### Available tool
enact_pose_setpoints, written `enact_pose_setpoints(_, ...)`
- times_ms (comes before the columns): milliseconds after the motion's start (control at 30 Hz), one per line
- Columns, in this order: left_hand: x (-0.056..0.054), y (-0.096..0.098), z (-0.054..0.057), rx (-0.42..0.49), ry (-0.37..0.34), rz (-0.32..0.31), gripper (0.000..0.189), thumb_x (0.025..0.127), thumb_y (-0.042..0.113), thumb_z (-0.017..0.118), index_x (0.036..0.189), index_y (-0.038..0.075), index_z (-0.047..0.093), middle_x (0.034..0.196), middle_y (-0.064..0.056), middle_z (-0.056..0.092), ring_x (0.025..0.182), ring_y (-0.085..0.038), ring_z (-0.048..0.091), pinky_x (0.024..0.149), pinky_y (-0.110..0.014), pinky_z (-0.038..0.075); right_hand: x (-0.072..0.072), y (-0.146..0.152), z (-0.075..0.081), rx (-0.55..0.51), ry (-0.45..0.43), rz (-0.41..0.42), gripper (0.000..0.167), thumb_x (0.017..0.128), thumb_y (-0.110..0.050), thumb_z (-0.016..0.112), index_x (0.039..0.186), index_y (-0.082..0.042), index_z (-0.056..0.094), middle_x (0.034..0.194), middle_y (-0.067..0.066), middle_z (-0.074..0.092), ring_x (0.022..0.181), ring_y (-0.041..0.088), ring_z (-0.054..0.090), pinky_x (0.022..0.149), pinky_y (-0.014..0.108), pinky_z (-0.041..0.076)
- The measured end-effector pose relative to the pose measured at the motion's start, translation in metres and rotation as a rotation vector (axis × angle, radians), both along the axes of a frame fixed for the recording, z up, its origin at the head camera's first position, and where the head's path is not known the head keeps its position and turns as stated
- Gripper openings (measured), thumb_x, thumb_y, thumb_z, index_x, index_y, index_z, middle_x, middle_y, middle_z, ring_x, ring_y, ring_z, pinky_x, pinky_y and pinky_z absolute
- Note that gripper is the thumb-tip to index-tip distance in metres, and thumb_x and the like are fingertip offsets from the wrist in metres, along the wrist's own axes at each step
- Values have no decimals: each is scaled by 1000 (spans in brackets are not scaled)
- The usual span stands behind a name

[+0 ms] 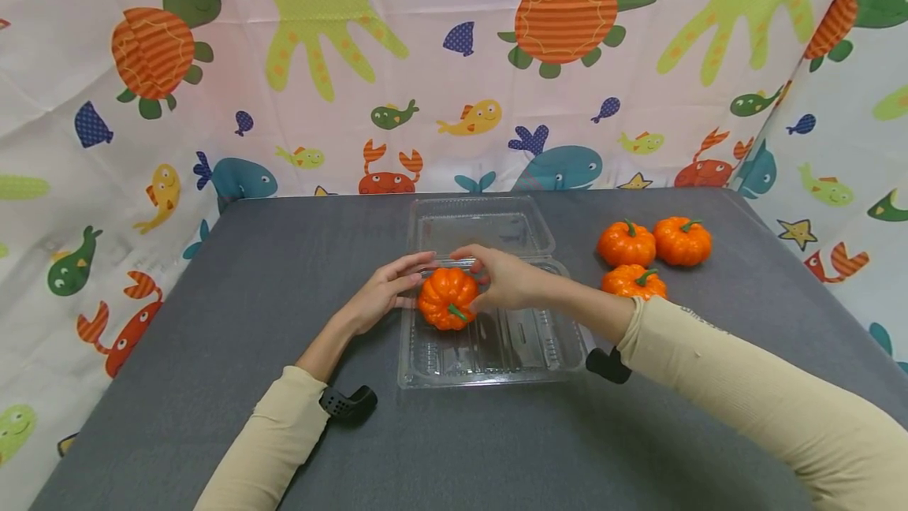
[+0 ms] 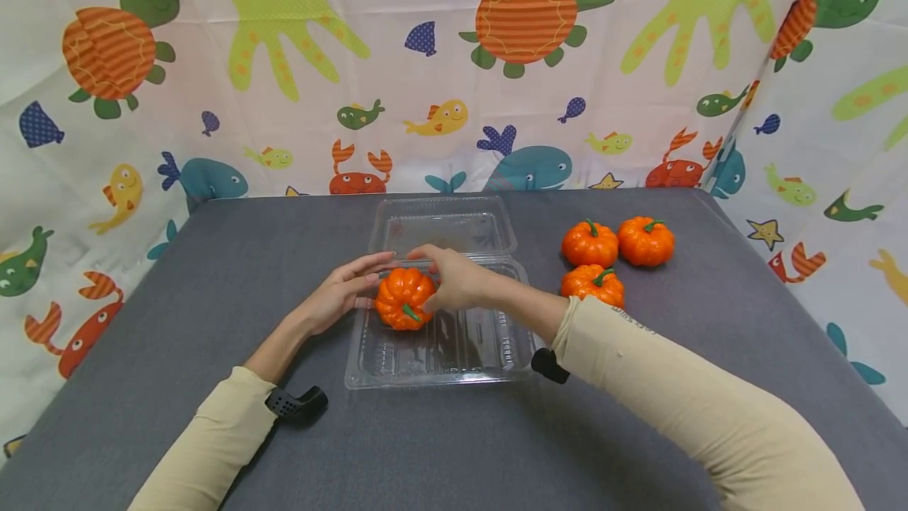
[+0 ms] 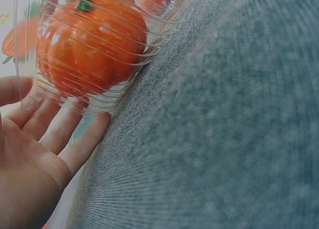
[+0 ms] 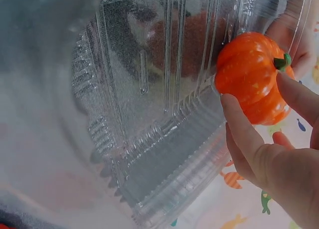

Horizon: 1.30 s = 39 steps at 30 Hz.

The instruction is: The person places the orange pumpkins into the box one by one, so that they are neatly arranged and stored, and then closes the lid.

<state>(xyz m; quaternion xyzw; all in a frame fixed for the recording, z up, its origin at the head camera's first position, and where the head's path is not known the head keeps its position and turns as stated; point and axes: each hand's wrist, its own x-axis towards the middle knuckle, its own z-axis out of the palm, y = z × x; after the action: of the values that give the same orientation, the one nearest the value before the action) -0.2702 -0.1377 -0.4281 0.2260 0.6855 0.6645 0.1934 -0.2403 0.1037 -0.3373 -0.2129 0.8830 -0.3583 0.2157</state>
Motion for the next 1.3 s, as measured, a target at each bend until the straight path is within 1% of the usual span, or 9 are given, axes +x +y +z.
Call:
enact_pose_setpoints(67,0,0,0,-2,-3,2,47,102,19,44,146,3,35,144,-18,40,127,-32,42,86,-41,49,-1,1,1,6,2,-10,73,81,-4,74,143,-14,37,127,17,47,114,35,52,82,40,52)
enact_pose_setpoints(167,0,0,0,-6,-7,7,47,102,19,43,146,4,35,144,-17,40,127,-32,42,86,-40,49,-3,4,4,1,2,-45,66,84,-9,73,141,-16,41,127,15,47,114,33,53,80,40,53)
enact_pose_setpoints(367,0,-1,-1,-11,-11,15,47,102,18,43,146,3,35,144,-18,40,127,-31,42,84,-39,49,-6,16,11,-120,-66,-106,48,93,-20,64,137,-12,46,132,20,45,113,35,53,78,43,53)
enact_pose_setpoints(500,0,-1,-2,-9,-9,16,46,102,17,43,146,3,36,144,-18,40,126,-30,43,83,-37,49,-8,29,15,-206,-121,-131,42,97,-24,57,135,-10,47,130,18,46,116,38,49,80,45,52)
enact_pose_setpoints(600,1,-1,-2,-6,-6,14,46,102,16,43,146,3,36,144,-18,40,125,-30,43,82,-36,50,-11,40,15,-305,-167,-156,42,99,-26,54,135,-6,46,131,18,45,119,41,46,82,46,51)
enact_pose_setpoints(733,1,0,-1,-3,-6,8,46,102,16,42,146,2,35,144,-18,40,125,-30,43,82,-36,50,-13,58,13,-431,-206,-203,45,101,-28,48,137,-1,43,135,20,41,121,41,43,84,48,50)
enact_pose_setpoints(867,1,0,-1,-8,-7,8,47,102,17,43,146,2,34,144,-18,40,125,-31,43,84,-36,50,-14,73,12,-504,-239,-251,46,103,-29,44,138,1,40,133,26,39,123,43,41,86,49,49)
enact_pose_setpoints(1067,1,0,-1,-8,-3,8,48,102,17,43,146,0,34,144,-18,40,125,-32,43,85,-38,50,-14,92,13,-509,-252,-290,53,103,-36,42,140,2,37,130,27,42,122,44,43,86,46,49)
enact_pose_setpoints(1300,0,0,-1,-9,-5,12,48,102,17,43,146,1,34,144,-17,41,125,-30,43,83,-36,50,-16,111,12,-507,-261,-297,58,102,-41,39,142,0,33,131,25,41,122,42,42,88,43,49)
